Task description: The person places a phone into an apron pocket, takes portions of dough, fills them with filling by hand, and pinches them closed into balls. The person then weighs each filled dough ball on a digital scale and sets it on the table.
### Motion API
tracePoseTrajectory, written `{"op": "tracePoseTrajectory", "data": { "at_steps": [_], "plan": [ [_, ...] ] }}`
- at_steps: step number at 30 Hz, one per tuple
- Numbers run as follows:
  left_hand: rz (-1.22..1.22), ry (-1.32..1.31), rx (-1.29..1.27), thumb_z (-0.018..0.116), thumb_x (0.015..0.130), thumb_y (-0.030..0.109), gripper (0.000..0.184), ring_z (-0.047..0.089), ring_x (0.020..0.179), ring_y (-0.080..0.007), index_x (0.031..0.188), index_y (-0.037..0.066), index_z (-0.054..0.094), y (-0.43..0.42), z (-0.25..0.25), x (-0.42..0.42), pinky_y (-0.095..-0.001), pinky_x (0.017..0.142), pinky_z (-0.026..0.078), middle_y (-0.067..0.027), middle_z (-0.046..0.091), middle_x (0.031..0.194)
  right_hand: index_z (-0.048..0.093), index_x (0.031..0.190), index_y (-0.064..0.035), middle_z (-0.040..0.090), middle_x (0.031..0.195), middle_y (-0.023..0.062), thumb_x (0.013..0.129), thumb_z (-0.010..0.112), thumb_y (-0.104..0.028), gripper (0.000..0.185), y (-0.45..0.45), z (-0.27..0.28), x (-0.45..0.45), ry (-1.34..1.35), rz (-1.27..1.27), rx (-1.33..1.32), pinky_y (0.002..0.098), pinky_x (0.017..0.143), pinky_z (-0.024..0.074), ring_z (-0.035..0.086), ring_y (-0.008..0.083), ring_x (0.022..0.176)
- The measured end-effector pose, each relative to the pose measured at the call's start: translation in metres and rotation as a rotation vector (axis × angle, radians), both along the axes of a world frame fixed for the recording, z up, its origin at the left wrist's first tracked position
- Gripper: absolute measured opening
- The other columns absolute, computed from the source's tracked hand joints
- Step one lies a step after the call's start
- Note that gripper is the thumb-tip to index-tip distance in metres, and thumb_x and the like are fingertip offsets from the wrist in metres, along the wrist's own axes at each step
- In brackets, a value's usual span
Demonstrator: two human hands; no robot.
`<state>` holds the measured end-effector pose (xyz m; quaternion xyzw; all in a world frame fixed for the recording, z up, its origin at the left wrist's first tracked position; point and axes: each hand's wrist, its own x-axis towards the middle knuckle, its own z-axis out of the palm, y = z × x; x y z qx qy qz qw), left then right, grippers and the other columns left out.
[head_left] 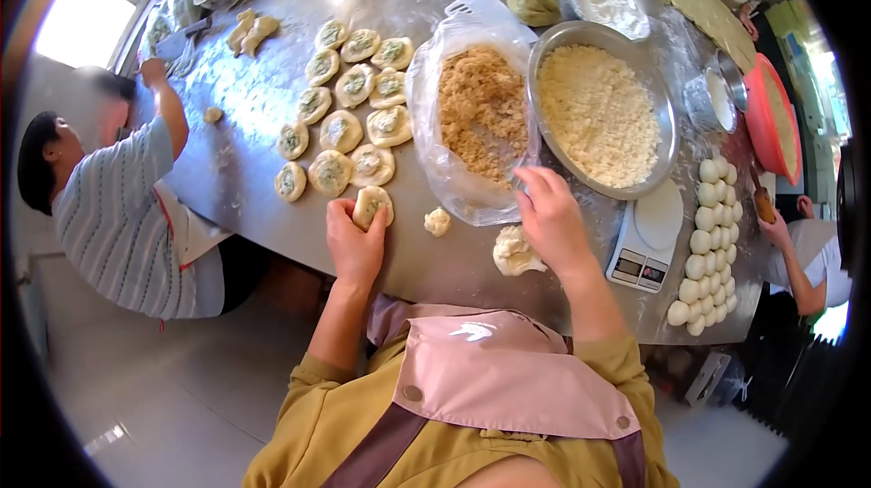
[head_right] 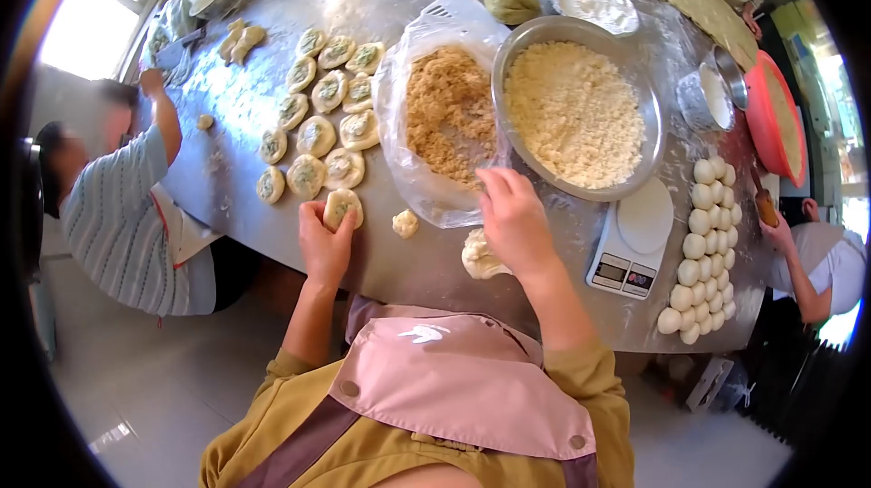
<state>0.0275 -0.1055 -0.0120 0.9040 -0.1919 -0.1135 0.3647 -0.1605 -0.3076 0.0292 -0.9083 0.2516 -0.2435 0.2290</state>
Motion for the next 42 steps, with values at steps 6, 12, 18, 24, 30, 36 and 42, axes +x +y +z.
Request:
{"op": "tracePoseTrajectory", "data": {
  "at_steps": [6,12,18,24,30,36,42],
  "plan": [
    [0.044,0.045,-0.318,0.075,0.076,0.008,0.044,0.061,0.088,-0.0258,0.111,0.002,0.050,0.005,-0.021,-0.006,-0.0358,0.076,0.050,-0.0113,0.061,0.094,0.059,0.111,-0.0012,0.061,0.109,0.0161,0.072,0.068,-0.005,0.040,-0.043,-0.054,0.066,0.136,0.205,-0.001,0.0403,0.088,0.0493,0.059,0.0356,0.099],
    [-0.032,1.258,-1.088,0.056,0.084,0.009,0.049,0.061,0.099,-0.0231,0.131,-0.001,0.047,0.026,-0.018,0.027,-0.0330,0.087,0.050,-0.0123,0.061,0.111,0.064,0.079,-0.0056,0.062,0.086,0.0164,0.077,0.060,-0.012,0.007,-0.026,-0.071,0.093,0.410,0.248,0.032,0.0424,0.074,0.0524,0.063,0.0333,0.084],
    [-0.043,1.487,-1.078,0.052,0.095,0.014,0.038,0.061,0.102,-0.0244,0.131,0.003,0.047,-0.030,0.028,0.016,-0.0338,0.087,0.055,-0.0128,0.059,0.120,0.058,0.086,-0.0022,0.059,0.086,0.0188,0.079,0.061,-0.010,0.010,-0.024,-0.049,0.081,0.136,0.011,0.154,0.0451,0.071,0.0512,0.063,0.0367,0.083],
    [-0.172,1.459,-0.928,0.053,0.096,0.011,0.037,0.063,0.098,-0.0207,0.132,0.007,0.048,-0.057,0.012,0.012,-0.0265,0.077,0.059,-0.0109,0.059,0.119,0.061,0.095,-0.0001,0.055,0.113,0.0241,0.082,0.057,-0.008,0.016,-0.026,-0.032,0.078,0.246,-0.060,0.220,0.0459,0.085,0.0500,0.061,0.0396,0.097],
    [-0.069,1.393,-0.871,0.050,0.097,0.011,0.040,0.062,0.103,-0.0229,0.136,0.008,0.044,-0.060,0.046,-0.009,-0.0286,0.080,0.058,-0.0115,0.059,0.120,0.061,0.093,0.0002,0.055,0.111,0.0221,0.085,0.053,-0.013,0.017,-0.019,-0.061,0.087,0.277,-0.117,0.273,0.0469,0.084,0.0502,0.061,0.0396,0.098],
    [-0.180,1.452,-0.968,0.052,0.095,0.015,0.043,0.061,0.106,-0.0248,0.137,0.008,0.043,-0.060,0.021,0.007,-0.0325,0.081,0.058,-0.0133,0.059,0.120,0.062,0.090,0.0003,0.058,0.100,0.0241,0.085,0.050,-0.010,0.016,-0.022,-0.043,0.084,0.143,-0.020,0.308,0.0457,0.081,0.0497,0.062,0.0389,0.090],
    [-0.279,1.316,-0.965,0.049,0.097,0.018,0.036,0.057,0.112,-0.0259,0.129,0.002,0.048,-0.081,0.019,0.009,-0.0389,0.094,0.049,-0.0111,0.058,0.124,0.056,0.079,-0.0046,0.056,0.082,0.0194,0.073,0.063,-0.006,0.009,-0.024,-0.029,0.095,-0.209,-0.110,0.187,0.0465,0.068,0.0463,0.057,0.0365,0.078]
  ]
}}
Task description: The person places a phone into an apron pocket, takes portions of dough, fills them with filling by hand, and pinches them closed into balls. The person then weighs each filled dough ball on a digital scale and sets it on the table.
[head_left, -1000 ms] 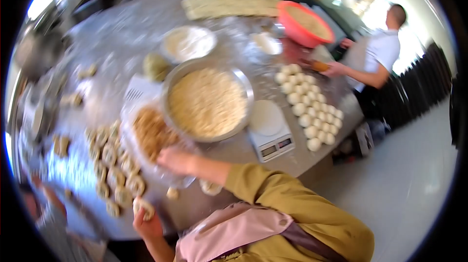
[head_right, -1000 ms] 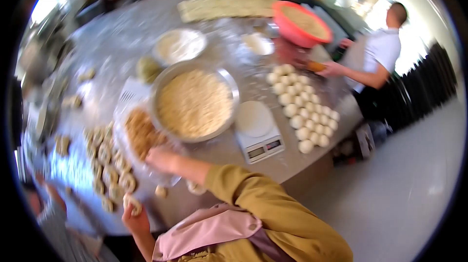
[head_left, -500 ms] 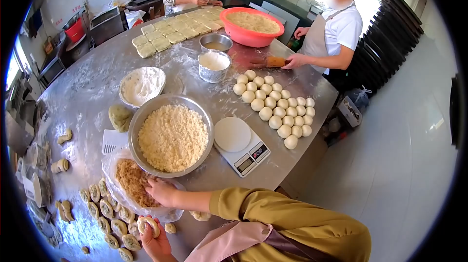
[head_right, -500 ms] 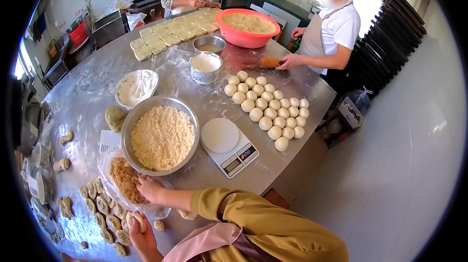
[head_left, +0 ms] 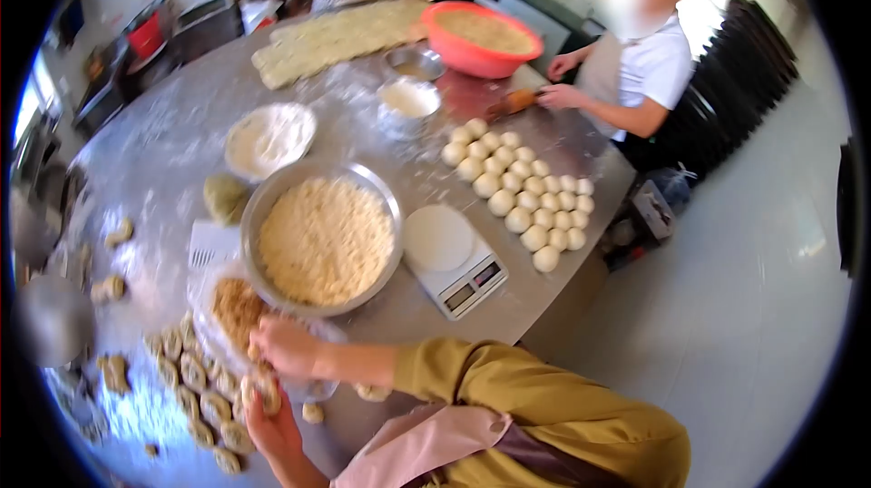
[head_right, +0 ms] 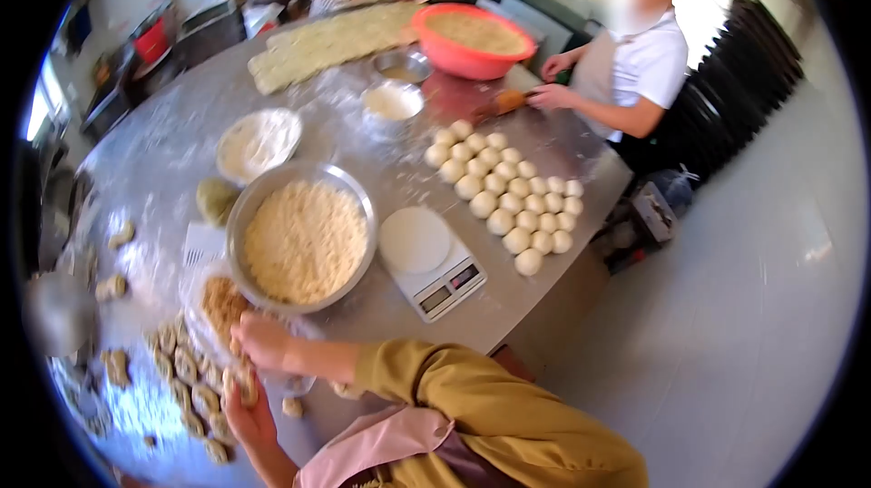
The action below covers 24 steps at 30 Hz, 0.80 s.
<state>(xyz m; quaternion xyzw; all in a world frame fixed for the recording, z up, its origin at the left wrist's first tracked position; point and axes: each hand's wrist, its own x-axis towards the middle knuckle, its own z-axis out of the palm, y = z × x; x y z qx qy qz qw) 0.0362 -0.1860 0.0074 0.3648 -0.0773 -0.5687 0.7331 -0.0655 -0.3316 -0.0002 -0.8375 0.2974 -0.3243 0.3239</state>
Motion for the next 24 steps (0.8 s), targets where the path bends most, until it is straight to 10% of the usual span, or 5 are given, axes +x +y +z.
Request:
{"op": "tracePoseTrajectory", "data": {
  "at_steps": [8,24],
  "plan": [
    [0.006,0.211,-0.103,0.032,0.103,0.039,0.045,0.051,0.120,-0.0216,0.127,0.005,0.048,-0.053,0.028,-0.023,-0.0395,0.104,0.039,-0.0090,0.055,0.127,0.066,0.091,-0.0052,0.062,0.082,0.0144,0.077,0.069,-0.012,0.016,0.004,0.066,-0.021,-0.070,0.110,0.051,0.0423,0.069,0.0483,0.061,0.0341,0.078],
    [0.001,0.106,0.028,0.049,0.099,0.014,0.030,0.058,0.106,-0.0218,0.127,0.005,0.045,-0.069,0.025,-0.040,-0.0378,0.089,0.050,-0.0097,0.057,0.117,0.058,0.111,-0.0033,0.068,0.087,0.0150,0.080,0.063,0.001,0.032,0.003,0.073,-0.047,-0.062,0.087,0.261,0.0360,0.070,0.0533,0.067,0.0302,0.079]
  ]
}}
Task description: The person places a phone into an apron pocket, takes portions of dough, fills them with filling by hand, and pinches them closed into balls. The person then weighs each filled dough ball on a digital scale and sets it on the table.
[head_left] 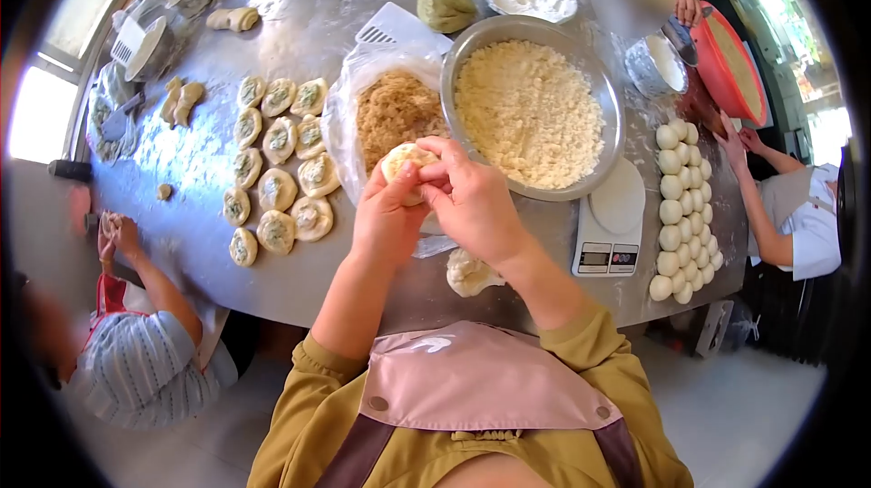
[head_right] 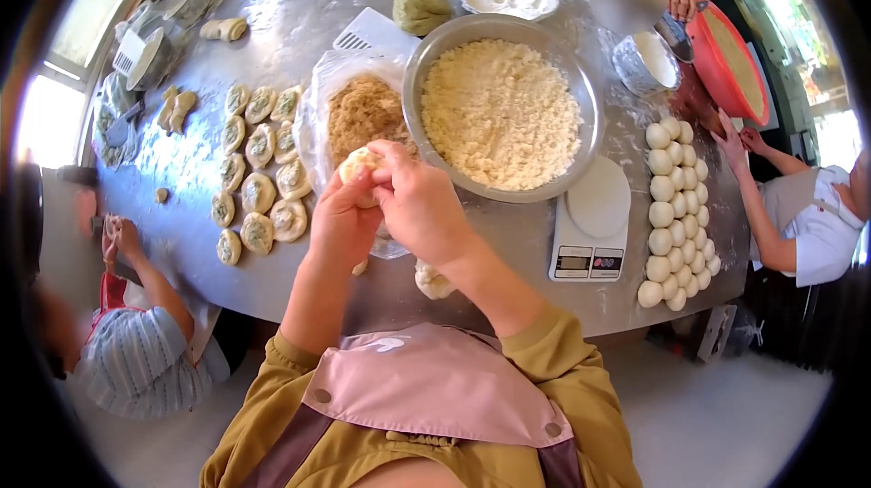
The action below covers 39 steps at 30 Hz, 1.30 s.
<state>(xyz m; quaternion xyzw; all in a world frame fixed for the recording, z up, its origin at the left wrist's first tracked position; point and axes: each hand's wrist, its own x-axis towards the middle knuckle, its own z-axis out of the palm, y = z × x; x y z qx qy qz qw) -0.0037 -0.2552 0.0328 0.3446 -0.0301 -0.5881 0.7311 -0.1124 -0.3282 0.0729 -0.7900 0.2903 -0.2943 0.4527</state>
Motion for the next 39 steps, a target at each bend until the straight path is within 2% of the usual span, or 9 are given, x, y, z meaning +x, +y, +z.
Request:
{"op": "tracePoseTrajectory", "data": {
  "at_steps": [1,2,4,8,11,17,26,35,39],
  "plan": [
    [0.017,-0.002,-0.020,0.048,0.099,0.013,0.029,0.058,0.107,-0.0231,0.127,0.004,0.047,0.001,-0.004,0.001,-0.0379,0.091,0.051,-0.0108,0.057,0.119,0.055,0.120,-0.0073,0.070,0.091,0.0123,0.082,0.067,-0.001,0.040,-0.006,0.005,-0.005,-0.008,0.048,0.067,0.0307,0.069,0.0548,0.070,0.0207,0.080],
    [0.024,-0.003,-0.003,0.049,0.098,0.014,0.028,0.059,0.107,-0.0235,0.124,0.003,0.049,0.002,-0.005,0.002,-0.0371,0.090,0.052,-0.0115,0.058,0.117,0.057,0.116,-0.0044,0.070,0.088,0.0139,0.083,0.063,-0.002,0.033,-0.016,0.015,-0.013,0.058,0.053,0.095,0.0334,0.070,0.0544,0.069,0.0260,0.079],
    [0.007,-0.031,0.107,0.051,0.098,0.015,0.028,0.060,0.107,-0.0242,0.123,0.003,0.050,0.004,0.006,0.004,-0.0374,0.089,0.053,-0.0117,0.059,0.117,0.058,0.116,-0.0053,0.070,0.090,0.0149,0.086,0.061,-0.006,0.030,-0.053,0.002,-0.026,0.084,-0.043,-0.084,0.0351,0.070,0.0546,0.069,0.0255,0.079],
    [-0.078,0.006,0.087,0.054,0.096,0.015,0.031,0.060,0.109,-0.0279,0.123,0.001,0.050,0.007,0.007,0.011,-0.0400,0.090,0.053,-0.0129,0.060,0.116,0.058,0.116,-0.0003,0.064,0.111,0.0222,0.095,0.052,-0.015,0.027,-0.141,-0.007,-0.047,0.496,-0.275,-0.301,0.0395,0.088,0.0505,0.062,0.0301,0.106],
    [-0.059,0.053,0.044,0.053,0.095,0.012,0.033,0.059,0.112,-0.0313,0.125,-0.001,0.049,0.006,0.015,0.005,-0.0414,0.093,0.053,-0.0148,0.060,0.116,0.057,0.118,0.0021,0.061,0.117,0.0224,0.095,0.048,-0.013,0.029,-0.193,-0.047,-0.057,0.674,-0.258,-0.474,0.0410,0.094,0.0475,0.058,0.0311,0.111],
    [-0.055,0.047,0.082,0.051,0.095,0.009,0.038,0.060,0.110,-0.0306,0.131,-0.002,0.045,0.006,0.010,0.008,-0.0395,0.091,0.054,-0.0151,0.059,0.117,0.057,0.120,-0.0005,0.061,0.116,0.0201,0.093,0.050,-0.015,0.032,-0.160,-0.045,-0.044,0.783,-0.002,-0.381,0.0423,0.092,0.0461,0.057,0.0373,0.106],
    [-0.156,-0.036,0.164,0.051,0.096,0.010,0.033,0.063,0.101,-0.0259,0.128,0.006,0.047,-0.012,0.021,-0.002,-0.0376,0.085,0.055,-0.0115,0.059,0.114,0.064,0.112,-0.0053,0.067,0.099,0.0161,0.087,0.060,-0.016,0.028,-0.115,-0.008,-0.075,0.777,0.408,-0.119,0.0392,0.080,0.0503,0.064,0.0317,0.091],
    [-0.228,0.099,0.023,0.053,0.095,0.009,0.032,0.058,0.107,-0.0228,0.126,0.008,0.048,-0.047,0.039,-0.020,-0.0453,0.095,0.050,-0.0080,0.056,0.116,0.067,0.100,-0.0060,0.063,0.077,0.0035,0.081,0.070,-0.018,0.023,-0.146,0.003,-0.079,0.937,0.435,0.287,0.0280,0.066,0.0470,0.058,0.0119,0.071],
    [-0.257,0.167,0.047,0.048,0.098,0.019,0.031,0.057,0.110,-0.0246,0.127,0.008,0.047,-0.071,0.042,-0.034,-0.0471,0.095,0.049,-0.0096,0.055,0.120,0.068,0.097,-0.0044,0.061,0.075,-0.0017,0.084,0.070,-0.018,0.019,-0.160,0.019,-0.096,0.640,0.242,0.381,0.0242,0.063,0.0446,0.053,0.0070,0.069]
  ]
}}
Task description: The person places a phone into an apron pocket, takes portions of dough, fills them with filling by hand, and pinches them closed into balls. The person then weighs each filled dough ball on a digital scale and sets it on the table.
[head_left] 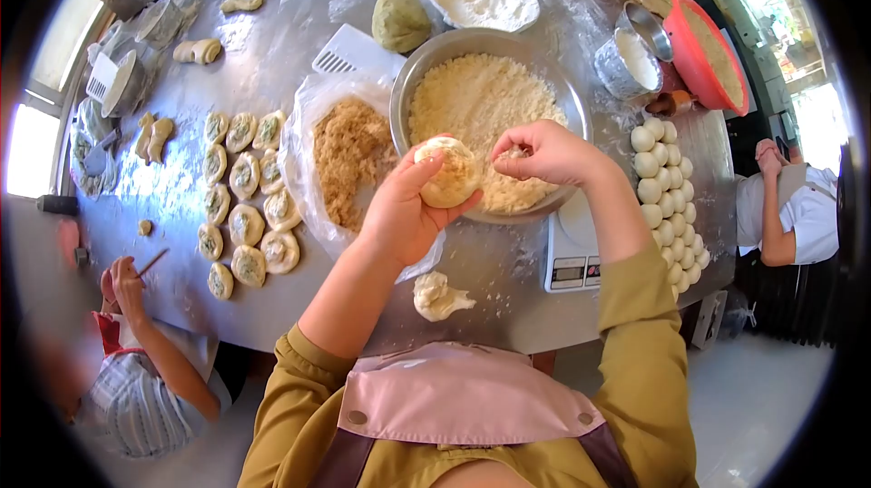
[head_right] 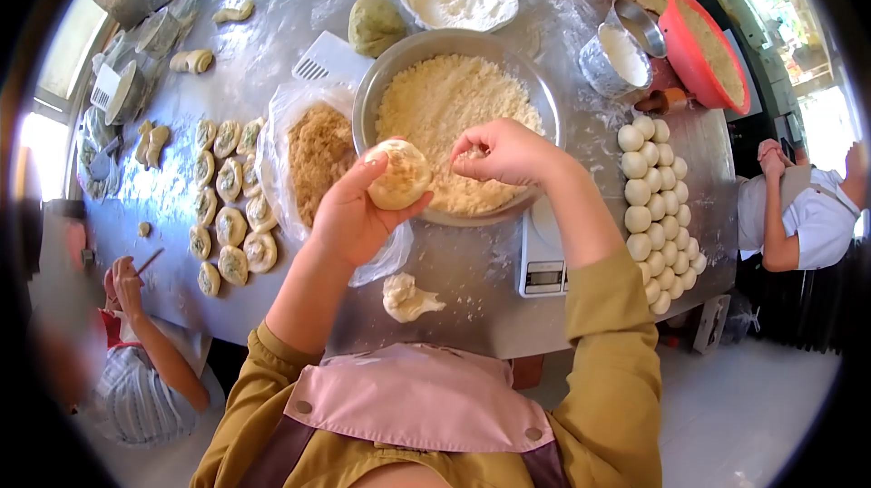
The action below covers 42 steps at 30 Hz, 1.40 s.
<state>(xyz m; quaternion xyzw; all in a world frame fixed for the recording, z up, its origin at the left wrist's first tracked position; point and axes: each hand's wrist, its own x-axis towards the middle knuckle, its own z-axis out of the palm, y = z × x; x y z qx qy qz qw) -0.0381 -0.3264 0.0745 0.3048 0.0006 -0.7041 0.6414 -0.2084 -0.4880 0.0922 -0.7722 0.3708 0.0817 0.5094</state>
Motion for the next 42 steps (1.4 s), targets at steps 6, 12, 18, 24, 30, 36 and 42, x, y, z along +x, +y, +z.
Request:
{"op": "tracePoseTrajectory", "data": {
  "at_steps": [6,12,18,24,30,36,42],
  "plan": [
    [-0.034,0.109,0.062,0.036,0.102,0.035,0.039,0.053,0.116,-0.0252,0.125,0.005,0.045,-0.043,-0.005,-0.029,-0.0467,0.100,0.046,-0.0122,0.051,0.126,0.066,0.109,-0.0040,0.061,0.072,0.0012,0.085,0.069,-0.016,0.026,0.021,0.036,0.010,-0.217,-0.094,-0.242,0.0251,0.062,0.0448,0.054,0.0084,0.067],
    [0.048,0.089,-0.019,0.035,0.103,0.033,0.038,0.052,0.117,-0.0241,0.129,0.005,0.039,-0.055,-0.015,-0.038,-0.0436,0.101,0.044,-0.0116,0.050,0.125,0.064,0.113,-0.0034,0.068,0.090,0.0159,0.086,0.062,-0.007,0.027,0.038,0.030,0.009,-0.315,-0.162,-0.437,0.0316,0.072,0.0508,0.065,0.0222,0.079],
    [0.081,-0.059,-0.027,0.039,0.102,0.022,0.031,0.054,0.113,-0.0229,0.130,0.008,0.038,-0.058,-0.020,-0.049,-0.0412,0.098,0.045,-0.0105,0.051,0.125,0.060,0.117,-0.0020,0.067,0.097,0.0206,0.084,0.063,-0.005,0.033,0.046,0.016,0.014,-0.361,-0.205,-0.537,0.0354,0.074,0.0524,0.067,0.0327,0.086],
    [0.076,-0.029,-0.078,0.039,0.102,0.019,0.031,0.054,0.111,-0.0219,0.131,0.010,0.037,-0.052,-0.021,-0.041,-0.0408,0.095,0.047,-0.0103,0.051,0.124,0.059,0.118,-0.0018,0.070,0.093,0.0188,0.082,0.065,-0.003,0.037,0.048,0.007,0.008,-0.573,-0.339,-0.364,0.0333,0.070,0.0540,0.070,0.0280,0.083],
    [0.070,-0.092,-0.074,0.043,0.101,0.018,0.030,0.053,0.112,-0.0211,0.130,0.010,0.040,-0.051,-0.023,-0.047,-0.0405,0.095,0.048,-0.0090,0.050,0.124,0.061,0.106,-0.0018,0.070,0.083,0.0157,0.080,0.068,-0.002,0.027,0.059,0.017,0.017,-0.468,-0.368,-0.463,0.0308,0.066,0.0535,0.069,0.0244,0.074],
    [0.087,-0.023,-0.039,0.045,0.101,0.022,0.029,0.055,0.109,-0.0214,0.127,0.008,0.044,-0.041,-0.004,-0.037,-0.0391,0.093,0.050,-0.0082,0.052,0.122,0.060,0.114,-0.0045,0.065,0.109,0.0154,0.079,0.076,-0.028,0.045,0.045,0.005,-0.002,-0.562,-0.434,-0.638,0.0368,0.085,0.0504,0.063,0.0263,0.104],
    [-0.028,0.020,-0.106,0.047,0.100,0.027,0.036,0.061,0.102,-0.0220,0.124,0.001,0.047,-0.027,0.011,-0.031,-0.0328,0.087,0.053,-0.0116,0.058,0.114,0.037,0.139,-0.0065,0.046,0.138,0.0165,0.068,0.067,-0.068,0.099,0.059,-0.030,-0.001,-0.572,-0.099,-0.768,0.0492,0.111,0.0254,0.024,0.0413,0.138]
  ]
}}
